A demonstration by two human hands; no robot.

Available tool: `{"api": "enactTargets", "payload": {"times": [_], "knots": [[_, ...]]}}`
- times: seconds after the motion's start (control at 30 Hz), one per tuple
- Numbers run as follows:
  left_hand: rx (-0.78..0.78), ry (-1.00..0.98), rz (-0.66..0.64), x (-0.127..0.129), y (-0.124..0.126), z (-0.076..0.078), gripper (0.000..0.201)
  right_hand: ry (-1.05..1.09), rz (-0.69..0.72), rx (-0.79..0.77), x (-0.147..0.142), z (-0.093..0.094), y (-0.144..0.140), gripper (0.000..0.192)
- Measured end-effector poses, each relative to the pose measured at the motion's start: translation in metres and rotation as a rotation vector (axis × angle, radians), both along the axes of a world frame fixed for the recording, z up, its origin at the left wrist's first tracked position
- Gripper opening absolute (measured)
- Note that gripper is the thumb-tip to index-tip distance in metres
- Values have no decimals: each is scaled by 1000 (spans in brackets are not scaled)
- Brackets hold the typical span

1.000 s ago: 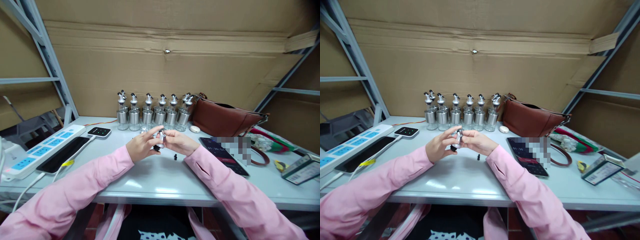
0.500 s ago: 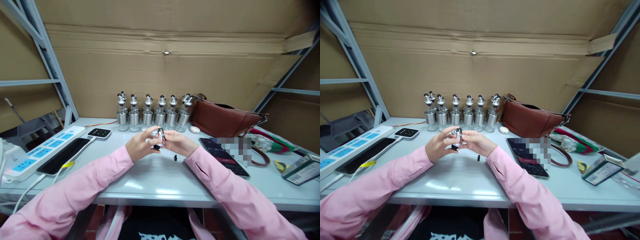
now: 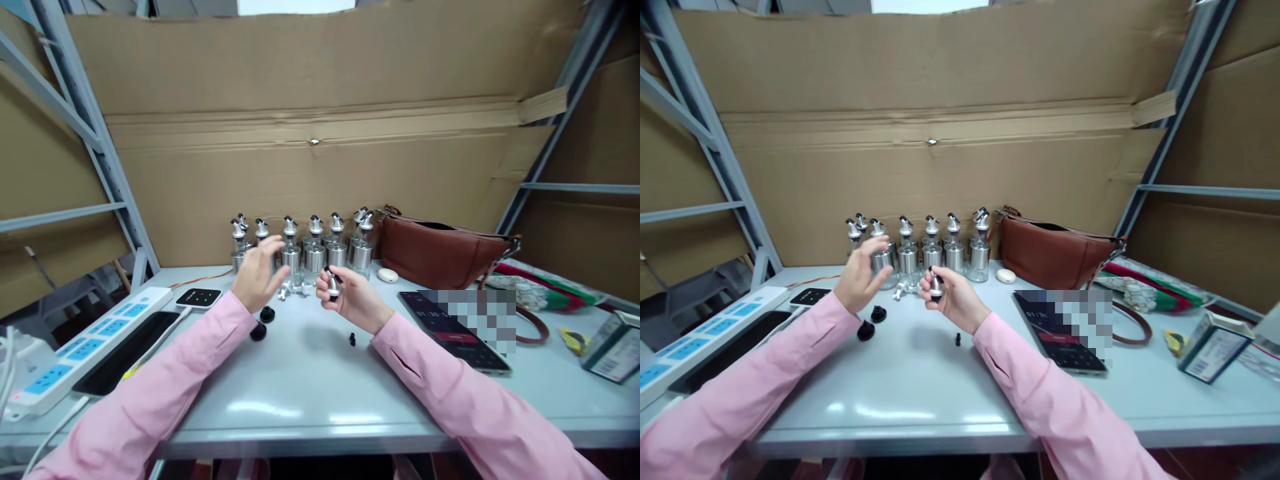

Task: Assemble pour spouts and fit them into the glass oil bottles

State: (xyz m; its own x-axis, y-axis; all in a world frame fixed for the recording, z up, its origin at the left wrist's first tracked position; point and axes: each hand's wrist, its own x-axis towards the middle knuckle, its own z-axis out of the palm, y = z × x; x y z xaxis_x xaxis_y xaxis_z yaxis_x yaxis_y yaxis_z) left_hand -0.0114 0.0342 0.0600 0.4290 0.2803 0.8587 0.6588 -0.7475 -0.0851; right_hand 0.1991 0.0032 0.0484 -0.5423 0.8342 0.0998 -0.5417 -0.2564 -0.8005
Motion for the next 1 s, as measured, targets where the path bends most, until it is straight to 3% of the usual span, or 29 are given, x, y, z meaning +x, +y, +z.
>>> {"api": "enactTargets", "payload": {"times": [0.1,0.2,0.3,0.37,0.47,0.57,0.9,1.0], "knots": [[-159,-130,332,-11,31,34,37,-14,-92,-38,3,1,3,29],[-408,-30,655,-14,64,71,43,-33,-201,-23,5,2,5,35],[-550,67,721,-8,90,100,39,0,-258,20,6,4,4,35],[-637,131,755,0,102,110,36,17,-265,35,7,5,4,34],[-749,240,820,15,110,112,30,27,-265,33,8,5,6,33],[-782,327,897,30,109,104,30,25,-283,23,9,4,8,32],[-648,406,1021,49,112,83,22,-9,-321,43,12,6,9,34],[-591,417,1001,56,113,79,30,-37,-334,69,11,7,7,35]]}}
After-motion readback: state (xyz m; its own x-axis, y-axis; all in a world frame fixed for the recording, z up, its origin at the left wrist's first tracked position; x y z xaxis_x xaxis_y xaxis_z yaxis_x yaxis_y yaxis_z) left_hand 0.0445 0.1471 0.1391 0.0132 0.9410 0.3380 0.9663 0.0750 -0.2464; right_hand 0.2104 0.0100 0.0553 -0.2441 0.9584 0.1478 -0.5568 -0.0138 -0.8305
